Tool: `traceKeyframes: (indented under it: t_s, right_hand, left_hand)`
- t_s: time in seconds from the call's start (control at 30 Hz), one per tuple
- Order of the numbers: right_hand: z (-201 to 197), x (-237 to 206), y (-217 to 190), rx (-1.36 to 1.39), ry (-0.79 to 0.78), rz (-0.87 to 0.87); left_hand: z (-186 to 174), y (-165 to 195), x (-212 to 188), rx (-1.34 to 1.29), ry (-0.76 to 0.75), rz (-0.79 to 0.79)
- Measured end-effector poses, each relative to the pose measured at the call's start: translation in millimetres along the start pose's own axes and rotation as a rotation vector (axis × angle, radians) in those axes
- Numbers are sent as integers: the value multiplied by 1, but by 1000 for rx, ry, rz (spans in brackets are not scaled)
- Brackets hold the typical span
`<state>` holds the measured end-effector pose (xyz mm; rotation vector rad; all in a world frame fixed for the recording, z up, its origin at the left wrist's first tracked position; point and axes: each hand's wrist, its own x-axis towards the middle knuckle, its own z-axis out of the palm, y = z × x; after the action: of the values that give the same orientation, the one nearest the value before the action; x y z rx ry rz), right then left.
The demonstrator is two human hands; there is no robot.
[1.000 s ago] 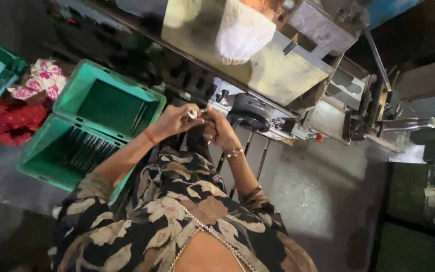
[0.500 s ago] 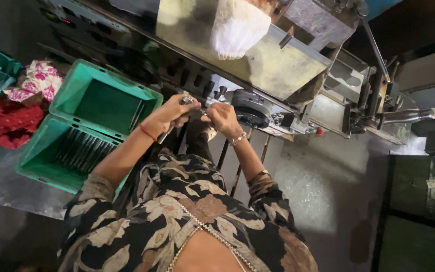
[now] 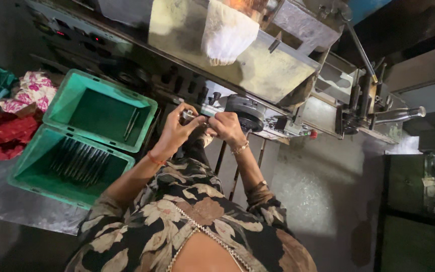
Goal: The person repeatedly picks up small cylindrical metal parts from a green crate, places them against a rotating grinding wheel, and then returns them to the crate. The process is repeated continuously throughout the clip.
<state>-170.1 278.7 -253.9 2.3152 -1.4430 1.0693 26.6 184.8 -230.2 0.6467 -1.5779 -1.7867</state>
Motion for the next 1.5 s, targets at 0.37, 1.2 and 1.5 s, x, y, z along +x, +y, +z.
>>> traceKeyframes:
  t_s: [0.37, 1.2, 1.5]
  right_hand:
    - [-31, 12, -37, 92, -12, 220]
    - [-12, -34, -39, 1277, -255, 756]
    - [-80, 21, -31, 830, -409, 540]
  left_hand:
    - [2, 12, 12, -212, -184, -299]
    - [3, 5, -3, -353, -210, -667]
    - [19, 8, 17, -480, -397, -348]
